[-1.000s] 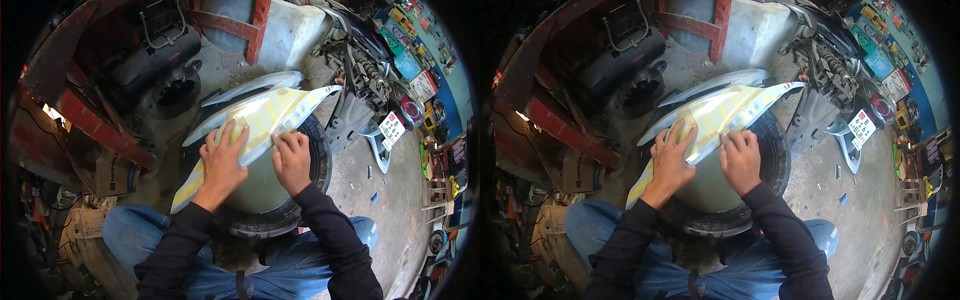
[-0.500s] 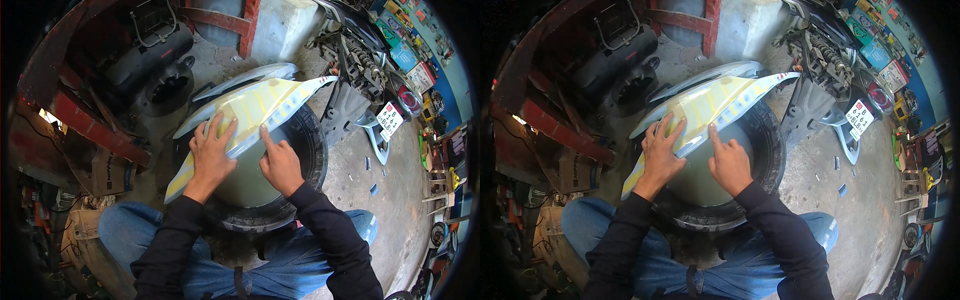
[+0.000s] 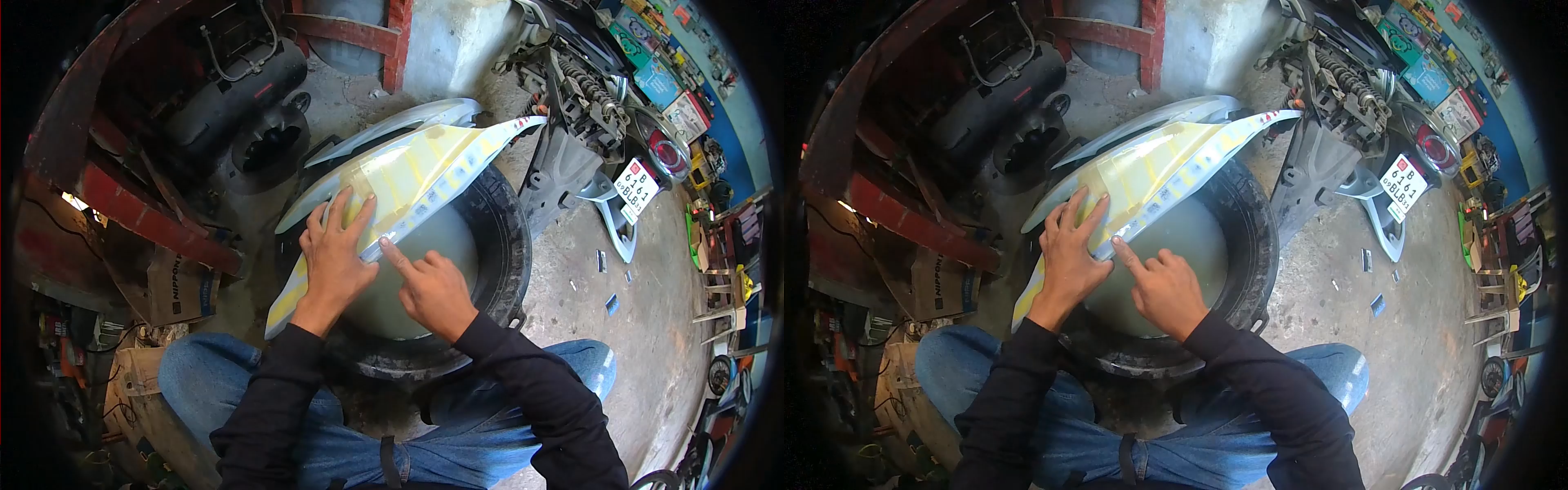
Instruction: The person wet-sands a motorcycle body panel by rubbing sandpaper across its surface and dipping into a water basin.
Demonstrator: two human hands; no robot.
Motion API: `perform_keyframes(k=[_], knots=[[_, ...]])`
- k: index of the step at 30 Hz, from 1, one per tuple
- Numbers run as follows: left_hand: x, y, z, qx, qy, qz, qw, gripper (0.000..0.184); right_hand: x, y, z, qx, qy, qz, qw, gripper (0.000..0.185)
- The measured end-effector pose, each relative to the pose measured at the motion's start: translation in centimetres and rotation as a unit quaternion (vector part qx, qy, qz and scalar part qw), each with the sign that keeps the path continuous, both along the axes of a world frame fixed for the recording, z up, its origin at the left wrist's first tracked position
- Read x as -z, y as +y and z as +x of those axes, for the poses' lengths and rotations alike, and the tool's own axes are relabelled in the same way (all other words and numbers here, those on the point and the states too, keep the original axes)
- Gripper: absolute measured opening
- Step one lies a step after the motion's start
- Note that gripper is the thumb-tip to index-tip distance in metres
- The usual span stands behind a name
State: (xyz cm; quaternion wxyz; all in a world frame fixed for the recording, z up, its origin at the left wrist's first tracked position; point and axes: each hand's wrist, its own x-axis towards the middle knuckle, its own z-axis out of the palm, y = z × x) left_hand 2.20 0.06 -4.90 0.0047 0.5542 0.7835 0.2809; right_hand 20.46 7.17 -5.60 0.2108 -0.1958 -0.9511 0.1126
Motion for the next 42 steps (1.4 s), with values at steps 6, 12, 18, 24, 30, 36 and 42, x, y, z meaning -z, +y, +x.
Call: perform_keyframes(k=[6,12,18,24,30,36,42], knots=[[-0.3,-0.1,0.0,0.003,-0.002,-0.010,1.000,0.090,-0.8,3.2,1.0,0.059,-0.012,0.013,0.998,0.083],[-0.3,-0.1,0.2,-0.003,0.000,-0.017,1.000,0.090,-0.6,5.3,1.7,0.102,-0.014,0.023,0.994,0.087],[0.7,-0.3,0.0,-0.013,0.016,-0.022,1.000,0.099,0.2,3.3,0.9,0.050,0.006,-0.004,0.999,0.089],[0.8,-0.4,0.0,-0.011,0.027,-0.023,0.999,0.097,-0.5,4.8,1.6,0.029,-0.007,0.008,1.000,0.088],[1.0,-0.5,0.3,0.001,0.026,-0.017,1.000,0.097,-0.8,8.0,2.4,0.120,-0.034,0.012,0.992,0.089],[1.2,-0.4,0.7,-0.008,0.049,-0.029,0.998,0.102,-0.1,7.2,2.3,0.099,-0.010,-0.014,0.995,0.087],[1.1,-0.2,0.9,-0.012,0.054,-0.048,0.997,0.106,-0.1,5.5,2.5,0.026,-0.021,-0.028,0.999,0.088]])
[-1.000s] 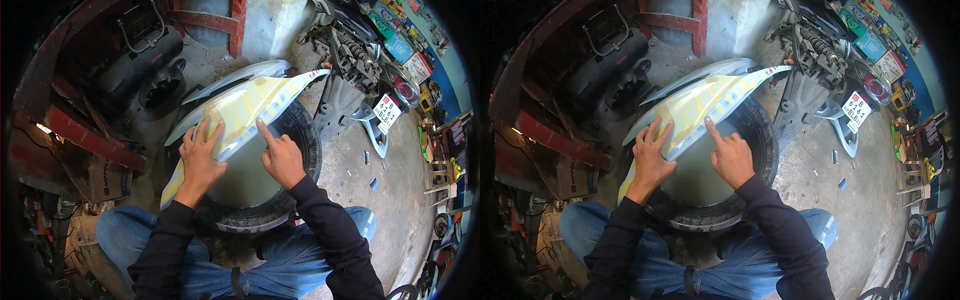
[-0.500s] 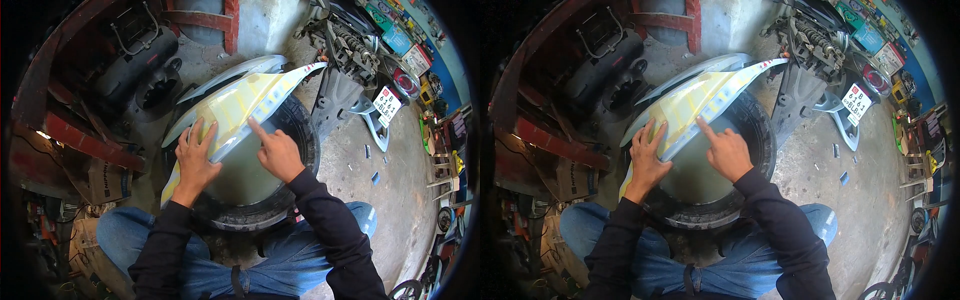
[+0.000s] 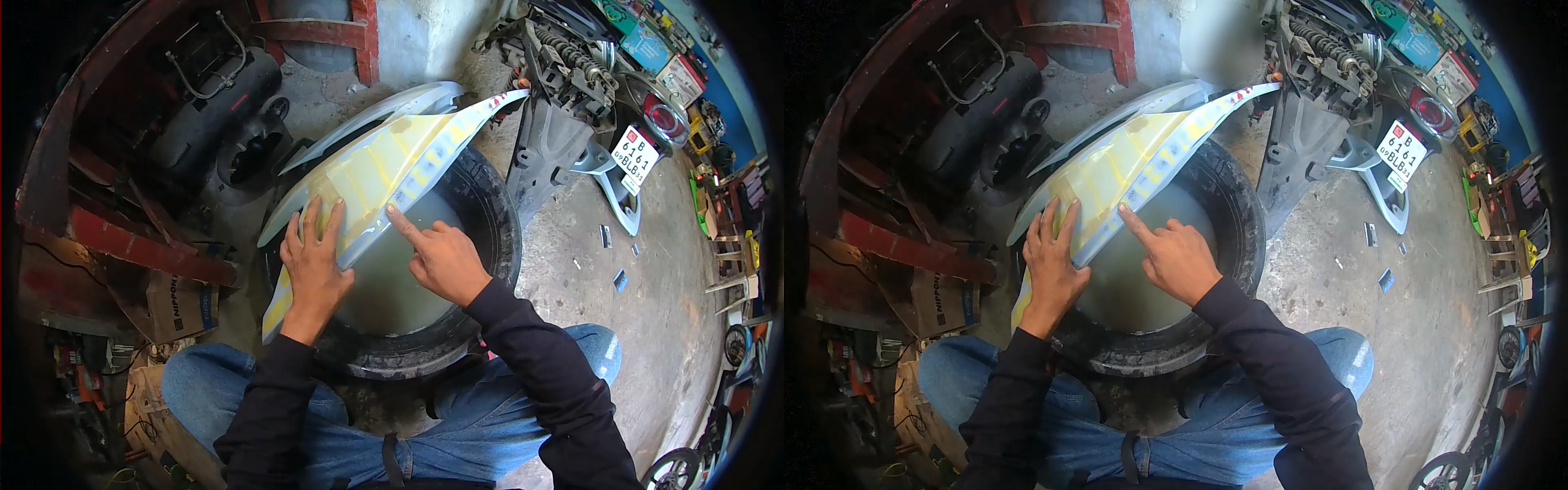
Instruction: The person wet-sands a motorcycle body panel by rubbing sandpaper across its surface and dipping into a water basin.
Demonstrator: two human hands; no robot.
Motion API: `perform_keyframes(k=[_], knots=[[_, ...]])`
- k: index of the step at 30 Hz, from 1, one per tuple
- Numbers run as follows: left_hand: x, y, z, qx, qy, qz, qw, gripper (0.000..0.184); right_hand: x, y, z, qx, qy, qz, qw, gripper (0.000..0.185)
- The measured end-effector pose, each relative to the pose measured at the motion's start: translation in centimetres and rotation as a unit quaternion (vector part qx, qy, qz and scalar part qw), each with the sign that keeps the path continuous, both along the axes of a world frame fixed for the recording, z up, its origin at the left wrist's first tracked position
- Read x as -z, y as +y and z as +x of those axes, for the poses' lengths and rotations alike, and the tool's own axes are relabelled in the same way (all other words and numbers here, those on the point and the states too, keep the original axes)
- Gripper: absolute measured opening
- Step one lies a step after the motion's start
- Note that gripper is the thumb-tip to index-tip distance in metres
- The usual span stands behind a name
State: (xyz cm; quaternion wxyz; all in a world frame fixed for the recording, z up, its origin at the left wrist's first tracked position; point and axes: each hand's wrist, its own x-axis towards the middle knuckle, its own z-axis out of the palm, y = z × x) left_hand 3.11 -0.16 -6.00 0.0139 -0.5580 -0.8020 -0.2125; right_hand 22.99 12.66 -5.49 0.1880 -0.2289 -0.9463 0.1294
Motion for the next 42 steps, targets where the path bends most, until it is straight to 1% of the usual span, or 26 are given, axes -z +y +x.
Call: perform_keyframes(k=[2,3,5,8,11,21,23,36,38,42], knots=[[-0.1,0.0,0.0,-0.001,0.003,0.002,1.000,0.106,-0.1,0.6,0.3,-0.001,-0.005,0.037,0.999,0.088],[-0.1,0.0,0.1,-0.003,0.004,0.001,1.000,0.106,-0.1,0.9,0.2,-0.003,-0.004,0.036,0.999,0.088],[-0.2,0.0,0.1,0.000,0.008,0.006,1.000,0.106,-0.2,1.6,0.1,0.054,-0.003,0.044,0.998,0.090],[-0.3,-0.1,0.2,-0.008,0.026,0.000,1.000,0.104,-0.4,2.5,0.0,0.064,-0.018,0.065,0.996,0.089],[-0.4,0.0,0.2,-0.007,0.021,0.003,1.000,0.104,0.2,1.9,-0.5,0.056,-0.005,0.032,0.998,0.089],[-0.5,0.0,0.3,-0.012,0.015,-0.006,1.000,0.104,0.2,0.5,-0.8,0.024,-0.005,0.029,0.999,0.089],[-0.5,0.0,0.3,-0.011,0.016,-0.006,1.000,0.104,0.4,0.2,-0.9,0.016,0.025,0.034,0.999,0.088],[-0.4,0.1,0.1,-0.011,0.016,0.005,1.000,0.102,0.0,-0.7,-1.2,-0.025,-0.006,0.012,1.000,0.088],[-0.9,0.0,0.2,-0.007,0.002,0.005,1.000,0.101,-0.1,0.0,-1.3,0.048,0.023,-0.003,0.999,0.089],[-0.9,0.0,0.2,-0.007,-0.002,0.005,1.000,0.100,-0.1,1.1,-1.3,0.059,0.002,0.012,0.998,0.090]])
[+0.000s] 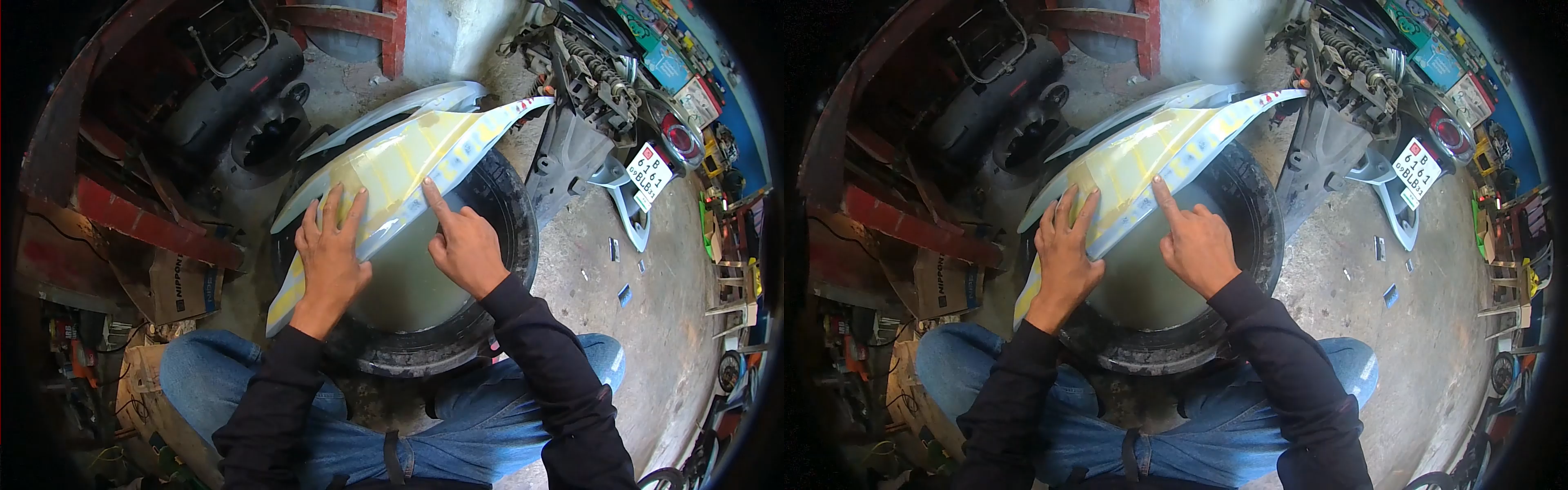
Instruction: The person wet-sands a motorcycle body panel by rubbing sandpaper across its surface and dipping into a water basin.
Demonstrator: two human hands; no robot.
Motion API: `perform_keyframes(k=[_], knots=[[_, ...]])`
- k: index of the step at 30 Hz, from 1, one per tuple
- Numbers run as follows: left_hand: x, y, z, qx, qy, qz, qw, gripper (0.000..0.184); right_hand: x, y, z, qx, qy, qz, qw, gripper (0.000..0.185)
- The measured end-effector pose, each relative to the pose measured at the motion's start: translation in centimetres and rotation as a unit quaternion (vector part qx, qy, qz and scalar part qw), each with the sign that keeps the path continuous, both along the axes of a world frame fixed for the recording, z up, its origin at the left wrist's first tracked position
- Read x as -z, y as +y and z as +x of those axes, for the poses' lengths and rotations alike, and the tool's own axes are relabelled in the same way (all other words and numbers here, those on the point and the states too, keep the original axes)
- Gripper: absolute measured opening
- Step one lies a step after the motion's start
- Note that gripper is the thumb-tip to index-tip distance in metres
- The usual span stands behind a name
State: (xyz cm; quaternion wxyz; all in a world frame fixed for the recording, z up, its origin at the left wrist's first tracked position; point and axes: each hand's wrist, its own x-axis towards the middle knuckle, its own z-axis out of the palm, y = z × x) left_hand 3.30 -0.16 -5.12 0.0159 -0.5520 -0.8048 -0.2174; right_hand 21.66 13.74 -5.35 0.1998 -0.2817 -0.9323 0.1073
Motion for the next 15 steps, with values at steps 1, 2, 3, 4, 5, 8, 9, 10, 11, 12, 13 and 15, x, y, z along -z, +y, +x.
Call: perform_keyframes(k=[1,2,3,4,5,8,9,10,11,12,13,15], knots=[[0.1,0.0,0.0,0.000,0.003,-0.002,1.000,0.100,0.3,-0.1,0.0,-0.013,0.010,0.002,1.000,0.090],[0.2,0.0,0.0,0.000,0.006,-0.004,1.000,0.100,0.5,-0.3,0.0,-0.025,0.020,0.004,0.999,0.090],[0.2,0.0,0.0,-0.001,0.005,-0.004,1.000,0.100,0.5,-0.6,0.0,-0.026,0.019,0.004,0.999,0.090],[0.2,0.0,0.0,-0.002,0.006,-0.002,1.000,0.100,0.4,-0.9,0.0,-0.034,0.011,0.001,0.999,0.090],[0.2,0.0,0.0,-0.003,0.008,-0.001,1.000,0.100,0.4,-1.2,0.0,-0.041,0.004,-0.002,0.999,0.091],[0.2,0.0,0.0,-0.001,0.006,0.003,1.000,0.100,0.5,-1.8,-0.2,-0.050,0.026,0.001,0.998,0.090],[0.3,0.0,0.0,-0.002,0.006,0.004,1.000,0.100,0.5,-2.0,-0.2,-0.051,0.026,0.002,0.998,0.090],[0.3,0.0,0.0,-0.002,0.009,0.005,1.000,0.100,0.5,-2.2,-0.2,-0.054,0.027,0.000,0.998,0.091],[0.3,0.0,-0.1,-0.003,0.012,0.006,1.000,0.100,0.5,-2.3,-0.3,-0.058,0.028,-0.001,0.998,0.091],[0.2,0.0,-0.1,-0.003,0.012,0.006,1.000,0.100,0.5,-2.4,-0.3,-0.058,0.028,-0.001,0.998,0.091],[0.1,0.0,0.0,-0.002,0.008,0.004,1.000,0.100,0.5,-2.6,-0.3,-0.066,0.020,-0.004,0.998,0.092],[0.0,0.0,0.0,-0.001,0.005,0.003,1.000,0.100,0.6,-2.9,-0.3,-0.074,0.012,-0.007,0.997,0.093]])
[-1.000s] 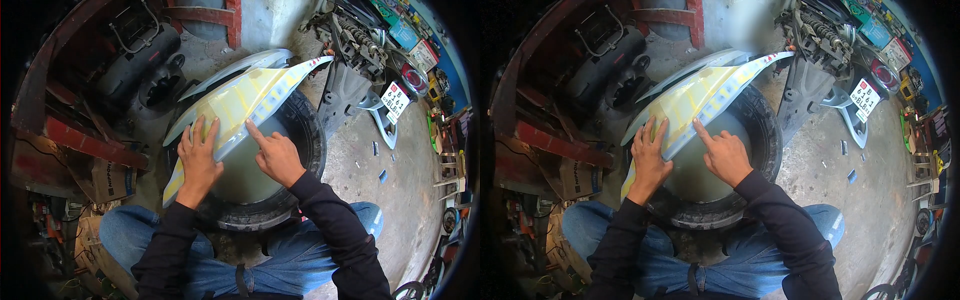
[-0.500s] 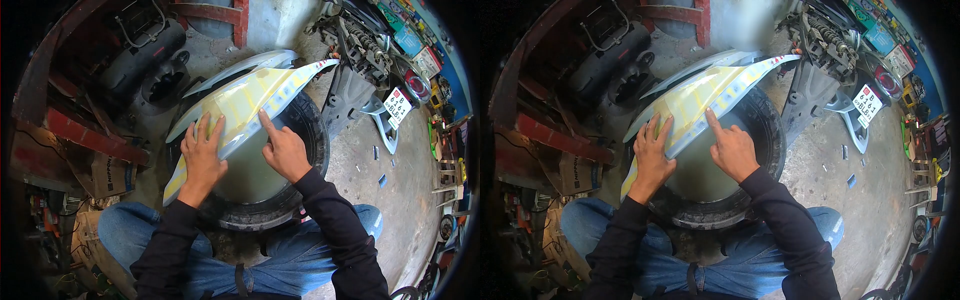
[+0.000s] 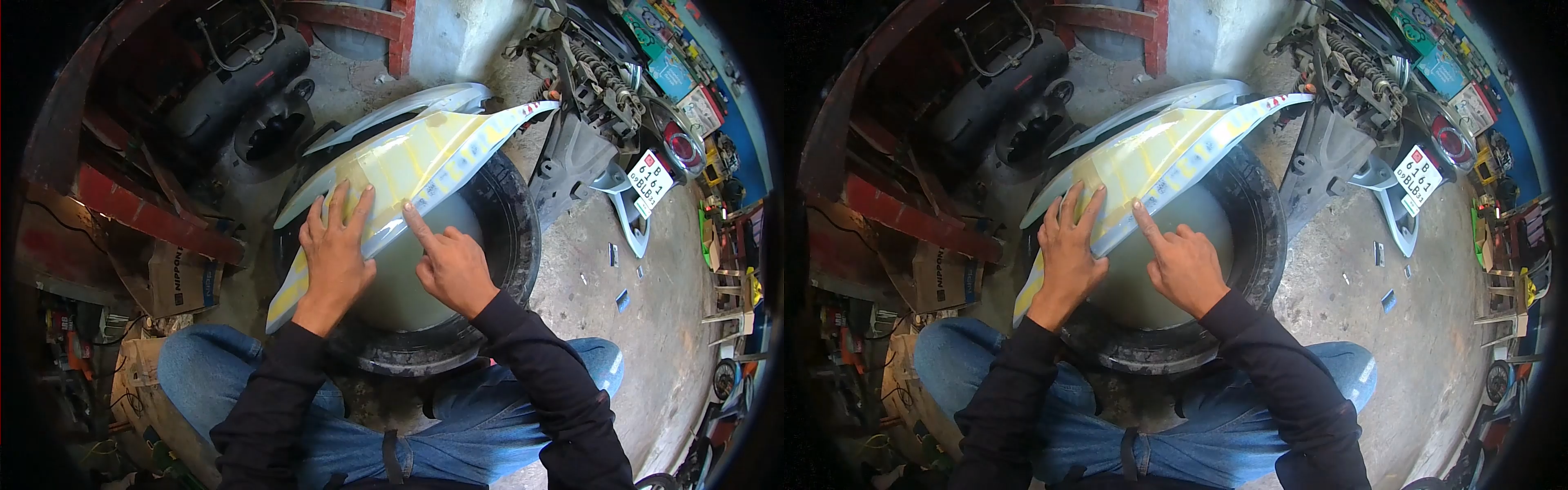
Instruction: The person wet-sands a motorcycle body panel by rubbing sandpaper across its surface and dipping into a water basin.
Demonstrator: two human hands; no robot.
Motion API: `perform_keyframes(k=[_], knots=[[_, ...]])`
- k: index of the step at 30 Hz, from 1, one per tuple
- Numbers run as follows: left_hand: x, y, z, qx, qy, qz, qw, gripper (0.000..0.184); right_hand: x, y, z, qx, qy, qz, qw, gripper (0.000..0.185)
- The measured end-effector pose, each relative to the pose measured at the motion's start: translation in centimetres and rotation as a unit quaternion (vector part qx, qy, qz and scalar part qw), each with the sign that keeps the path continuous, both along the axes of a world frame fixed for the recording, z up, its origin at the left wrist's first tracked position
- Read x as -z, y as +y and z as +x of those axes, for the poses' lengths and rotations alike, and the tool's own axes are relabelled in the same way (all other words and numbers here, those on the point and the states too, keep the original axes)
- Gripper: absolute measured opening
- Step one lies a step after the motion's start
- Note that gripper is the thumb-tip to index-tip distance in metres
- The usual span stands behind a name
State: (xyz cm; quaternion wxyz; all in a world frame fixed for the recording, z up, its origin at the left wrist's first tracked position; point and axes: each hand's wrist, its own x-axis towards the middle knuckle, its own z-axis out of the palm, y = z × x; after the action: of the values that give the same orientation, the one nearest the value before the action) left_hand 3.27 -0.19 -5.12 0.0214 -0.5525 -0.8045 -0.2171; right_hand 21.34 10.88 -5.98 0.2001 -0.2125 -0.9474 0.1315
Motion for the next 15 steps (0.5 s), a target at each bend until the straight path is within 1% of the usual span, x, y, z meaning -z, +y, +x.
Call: perform_keyframes(k=[9,11,15], knots=[[0.0,0.1,-0.1,-0.001,-0.006,0.004,1.000,0.097,0.0,-1.1,-0.2,-0.020,-0.005,0.009,1.000,0.092],[-0.4,0.1,-0.1,-0.003,-0.010,-0.002,1.000,0.095,-0.9,-0.2,0.1,-0.005,-0.040,0.050,0.998,0.091],[-0.7,-0.1,0.0,-0.002,-0.011,0.001,1.000,0.094,-1.4,1.6,0.3,0.017,-0.032,0.052,0.998,0.088]])
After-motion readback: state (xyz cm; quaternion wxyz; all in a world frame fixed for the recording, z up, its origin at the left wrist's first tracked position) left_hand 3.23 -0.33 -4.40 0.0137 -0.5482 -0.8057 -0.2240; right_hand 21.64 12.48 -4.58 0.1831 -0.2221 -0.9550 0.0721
